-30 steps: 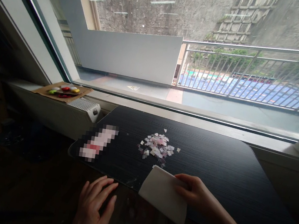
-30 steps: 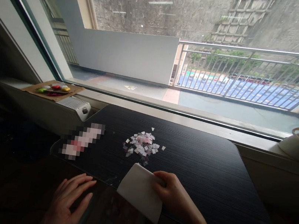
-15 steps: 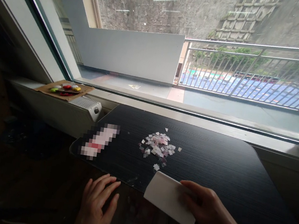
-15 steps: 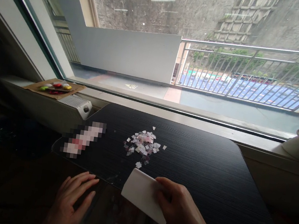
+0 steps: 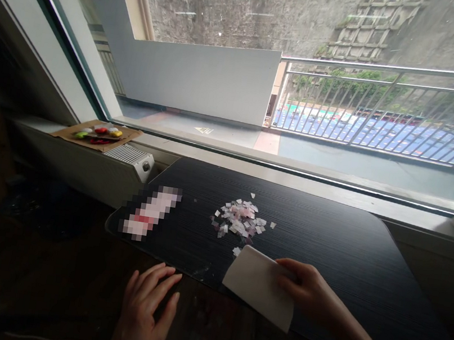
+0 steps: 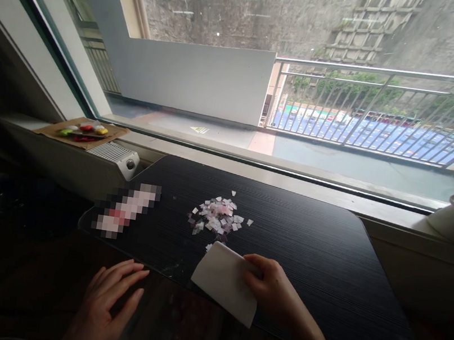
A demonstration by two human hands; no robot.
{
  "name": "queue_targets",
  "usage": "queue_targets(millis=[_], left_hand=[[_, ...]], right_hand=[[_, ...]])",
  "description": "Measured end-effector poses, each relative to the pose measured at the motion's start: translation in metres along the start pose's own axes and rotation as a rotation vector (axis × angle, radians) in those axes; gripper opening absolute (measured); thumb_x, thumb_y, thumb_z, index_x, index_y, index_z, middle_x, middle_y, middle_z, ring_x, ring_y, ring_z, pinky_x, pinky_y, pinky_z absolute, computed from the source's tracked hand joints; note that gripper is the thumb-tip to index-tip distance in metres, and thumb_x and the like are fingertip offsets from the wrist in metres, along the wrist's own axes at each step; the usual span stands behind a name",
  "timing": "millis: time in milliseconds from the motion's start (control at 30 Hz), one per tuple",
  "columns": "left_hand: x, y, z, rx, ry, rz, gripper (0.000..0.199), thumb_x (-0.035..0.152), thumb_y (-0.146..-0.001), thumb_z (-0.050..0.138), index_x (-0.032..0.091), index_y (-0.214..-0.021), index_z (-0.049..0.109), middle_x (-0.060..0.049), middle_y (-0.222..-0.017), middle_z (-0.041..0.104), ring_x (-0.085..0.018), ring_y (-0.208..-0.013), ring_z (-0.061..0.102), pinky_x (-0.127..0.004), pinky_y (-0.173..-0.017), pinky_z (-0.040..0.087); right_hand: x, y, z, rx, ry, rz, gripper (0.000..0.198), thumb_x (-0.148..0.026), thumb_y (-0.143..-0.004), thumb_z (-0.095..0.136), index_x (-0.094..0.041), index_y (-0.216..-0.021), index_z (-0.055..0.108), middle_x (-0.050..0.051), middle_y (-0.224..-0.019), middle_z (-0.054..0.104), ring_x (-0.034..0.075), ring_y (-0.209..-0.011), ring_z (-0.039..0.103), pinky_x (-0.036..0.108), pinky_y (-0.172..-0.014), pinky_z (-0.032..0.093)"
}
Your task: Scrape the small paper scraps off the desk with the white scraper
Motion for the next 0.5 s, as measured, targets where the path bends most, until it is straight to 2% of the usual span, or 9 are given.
queue_targets(millis=[200,333,433,500], left_hand=[[0.006,-0.005,-0.005,0.056,0.019,0.008,0.024,0.021,-0.086,0.049,0.027,-0.107,0.059,-0.004,-0.103,0.068,-0.024,-0.101,0.062,-0.045,-0.092,0.033],[0.005,-0.005,-0.006,0.071,0.032,-0.008,0.024,0.021,-0.086,0.048,0.027,-0.106,0.060,-0.004,-0.102,0.068,-0.024,-0.100,0.062,-0.044,-0.091,0.035],[0.002,-0.003,-0.005,0.062,0.031,-0.017,0.024,0.021,-0.086,0.048,0.027,-0.106,0.060,-0.004,-0.103,0.068,-0.024,-0.100,0.062,-0.044,-0.092,0.035],[0.001,-0.001,-0.002,0.034,0.018,-0.023,0.025,0.022,-0.086,0.049,0.027,-0.108,0.060,-0.004,-0.106,0.068,-0.024,-0.103,0.061,-0.045,-0.095,0.033]], right_hand=[[-0.010,-0.006,0.006,-0.160,0.045,0.013,0.030,-0.022,-0.077,0.051,-0.010,-0.093,0.072,0.006,-0.081,0.072,0.021,-0.074,0.064,0.026,-0.061,0.048],[-0.023,0.017,0.014,-0.172,0.189,-0.065,0.030,-0.019,-0.080,0.049,-0.014,-0.100,0.072,0.006,-0.084,0.075,0.020,-0.072,0.067,0.024,-0.059,0.049],[-0.026,0.039,0.013,-0.101,0.356,-0.238,0.031,-0.017,-0.082,0.046,-0.020,-0.097,0.072,0.006,-0.090,0.075,0.020,-0.072,0.069,0.025,-0.060,0.050],[-0.023,0.047,0.004,0.029,0.402,-0.314,0.031,-0.018,-0.085,0.044,-0.022,-0.099,0.071,0.005,-0.091,0.075,0.020,-0.074,0.070,0.026,-0.064,0.052]])
Point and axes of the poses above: each hand's wrist, its own y-axis away from the middle knuckle, its own z-axis out of the palm, x = y × z, the point moved 4 cm from there along -y, towards the middle knuckle
